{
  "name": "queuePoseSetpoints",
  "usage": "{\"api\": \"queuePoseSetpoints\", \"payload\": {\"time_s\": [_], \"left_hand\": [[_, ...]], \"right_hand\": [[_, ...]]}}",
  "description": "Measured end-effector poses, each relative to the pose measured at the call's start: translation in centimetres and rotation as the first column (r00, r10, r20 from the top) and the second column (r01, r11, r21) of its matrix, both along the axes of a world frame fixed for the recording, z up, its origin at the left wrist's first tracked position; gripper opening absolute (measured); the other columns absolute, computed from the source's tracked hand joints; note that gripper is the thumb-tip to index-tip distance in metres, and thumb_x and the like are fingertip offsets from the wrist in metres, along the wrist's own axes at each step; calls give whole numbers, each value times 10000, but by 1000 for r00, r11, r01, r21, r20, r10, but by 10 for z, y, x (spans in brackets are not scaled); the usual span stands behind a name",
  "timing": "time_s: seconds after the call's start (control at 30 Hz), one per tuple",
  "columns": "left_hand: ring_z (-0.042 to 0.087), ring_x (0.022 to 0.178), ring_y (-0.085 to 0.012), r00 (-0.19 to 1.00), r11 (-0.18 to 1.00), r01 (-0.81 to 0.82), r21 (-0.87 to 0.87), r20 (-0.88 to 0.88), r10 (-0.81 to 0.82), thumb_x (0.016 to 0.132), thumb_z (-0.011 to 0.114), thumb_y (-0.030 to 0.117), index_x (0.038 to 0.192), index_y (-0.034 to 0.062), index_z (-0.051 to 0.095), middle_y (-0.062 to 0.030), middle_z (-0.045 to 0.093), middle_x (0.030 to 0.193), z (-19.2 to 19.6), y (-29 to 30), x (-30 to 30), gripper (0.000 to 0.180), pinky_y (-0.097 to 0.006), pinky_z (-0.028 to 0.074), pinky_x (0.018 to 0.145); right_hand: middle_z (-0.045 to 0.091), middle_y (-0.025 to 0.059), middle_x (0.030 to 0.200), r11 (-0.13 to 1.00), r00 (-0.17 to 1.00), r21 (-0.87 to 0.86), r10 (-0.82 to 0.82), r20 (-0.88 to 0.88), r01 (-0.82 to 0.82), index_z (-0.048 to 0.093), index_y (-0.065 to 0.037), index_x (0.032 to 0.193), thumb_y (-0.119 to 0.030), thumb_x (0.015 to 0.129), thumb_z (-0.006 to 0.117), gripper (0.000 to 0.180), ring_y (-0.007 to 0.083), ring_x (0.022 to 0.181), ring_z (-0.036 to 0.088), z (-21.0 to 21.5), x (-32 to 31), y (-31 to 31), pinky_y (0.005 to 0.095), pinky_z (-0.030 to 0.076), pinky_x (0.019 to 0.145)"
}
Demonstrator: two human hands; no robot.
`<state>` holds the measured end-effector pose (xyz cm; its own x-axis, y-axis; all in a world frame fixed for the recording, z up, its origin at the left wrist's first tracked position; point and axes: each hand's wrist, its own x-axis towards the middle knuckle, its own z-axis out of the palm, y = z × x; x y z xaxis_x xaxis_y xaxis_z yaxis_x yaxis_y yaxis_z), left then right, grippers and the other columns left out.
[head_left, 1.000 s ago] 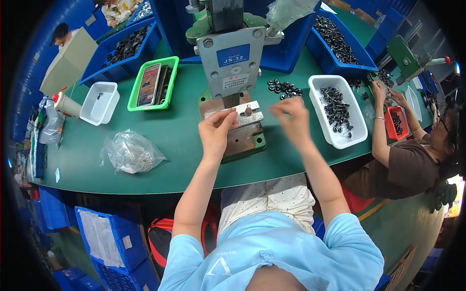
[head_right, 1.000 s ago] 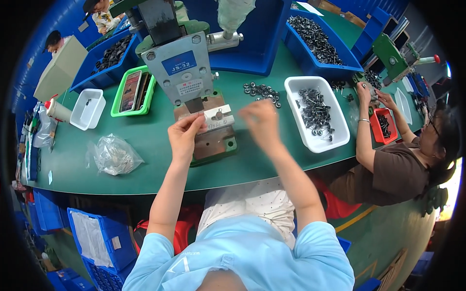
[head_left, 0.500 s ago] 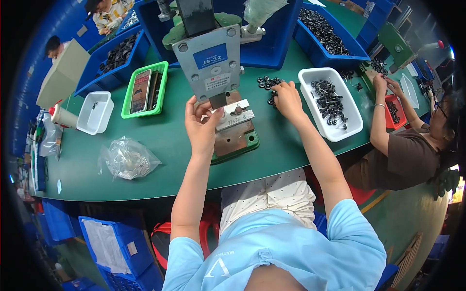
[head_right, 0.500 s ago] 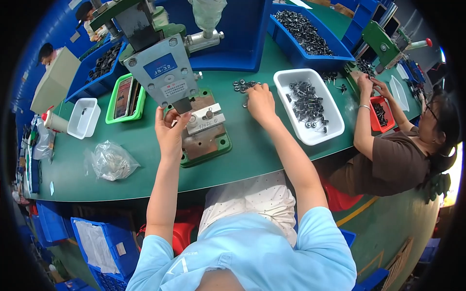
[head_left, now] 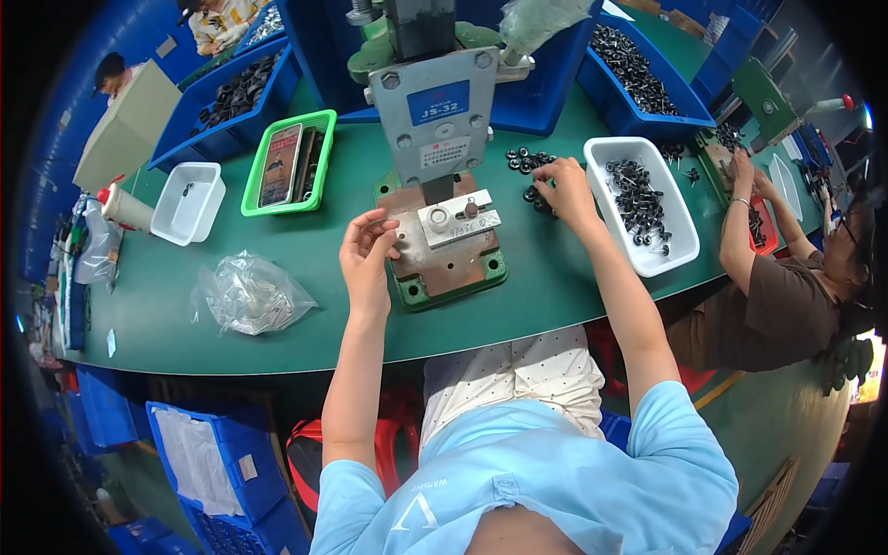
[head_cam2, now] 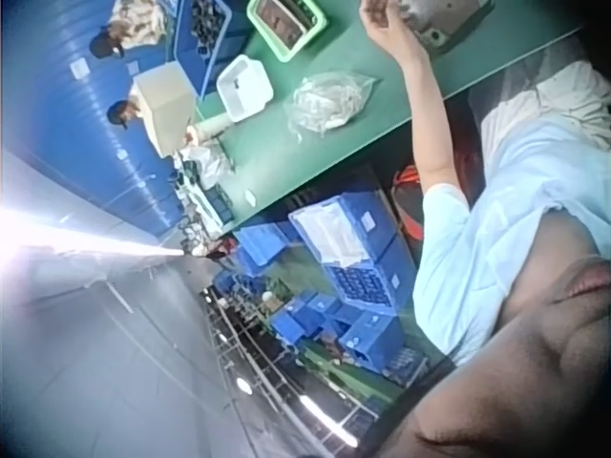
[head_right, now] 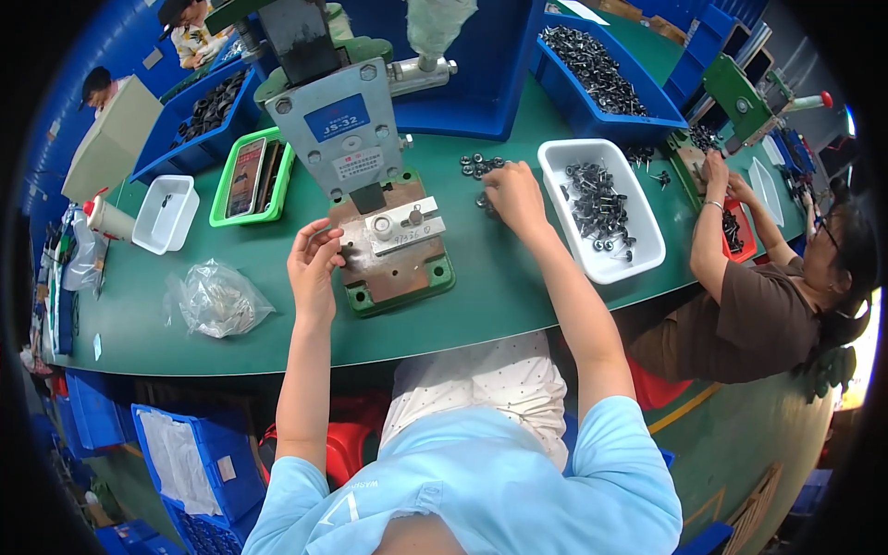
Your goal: Use a manual press machine to assemble small metal and plastic components at a factory workbench.
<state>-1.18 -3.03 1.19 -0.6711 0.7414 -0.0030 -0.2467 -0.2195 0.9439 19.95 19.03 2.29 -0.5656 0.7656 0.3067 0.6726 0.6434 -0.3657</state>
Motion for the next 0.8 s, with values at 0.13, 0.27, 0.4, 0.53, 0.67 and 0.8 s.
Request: {"api": "queuePoseSetpoints", "payload": {"time_s": [0.13,0.27,0.4,0.53,0.67,0.8], "left_hand": [[561,805,-94,998,1000,-1,28,-63,3,810,584,-23,1025,9,582,-59,606,917,-1,5,5,218,-203,429,618],[549,784,-75,952,1000,20,1,-307,-19,829,608,34,1001,32,617,-11,598,896,-1,17,21,173,-198,417,567],[541,758,-77,814,993,-100,-64,-580,45,811,660,82,968,51,652,9,579,879,-1,25,28,160,-196,405,529],[539,715,-115,537,971,-240,-13,-835,122,746,732,143,861,69,685,-15,566,849,0,32,30,144,-223,402,518],[554,744,-183,393,963,-264,49,-907,153,734,729,139,831,71,674,-34,569,829,-7,32,27,129,-289,441,606],[577,824,-245,532,976,-219,-3,-839,117,744,724,140,857,54,678,-86,587,866,-15,31,25,149,-323,468,713]], "right_hand": [[652,37,790,800,860,-443,167,-482,-404,704,-62,935,-102,742,722,198,72,608,511,15,-40,-42,231,455,599],[608,53,933,869,784,10,452,-426,-495,721,-79,910,-149,738,734,187,185,863,481,1,-73,-78,286,449,720],[568,93,1052,882,852,182,468,-233,-435,697,-90,1000,-171,705,766,314,260,987,452,-7,-62,-75,328,441,811],[502,117,1220,935,889,14,343,-303,-356,594,-121,1163,-96,724,729,460,248,1084,470,33,-45,-47,324,462,832],[634,41,1006,952,527,108,251,-812,-288,640,-15,1031,-186,875,583,238,113,870,570,134,-32,-17,248,443,744],[632,120,946,717,-14,425,502,-865,-553,601,-4,953,-290,909,518,300,162,861,597,246,-26,-16,307,464,794]]}}
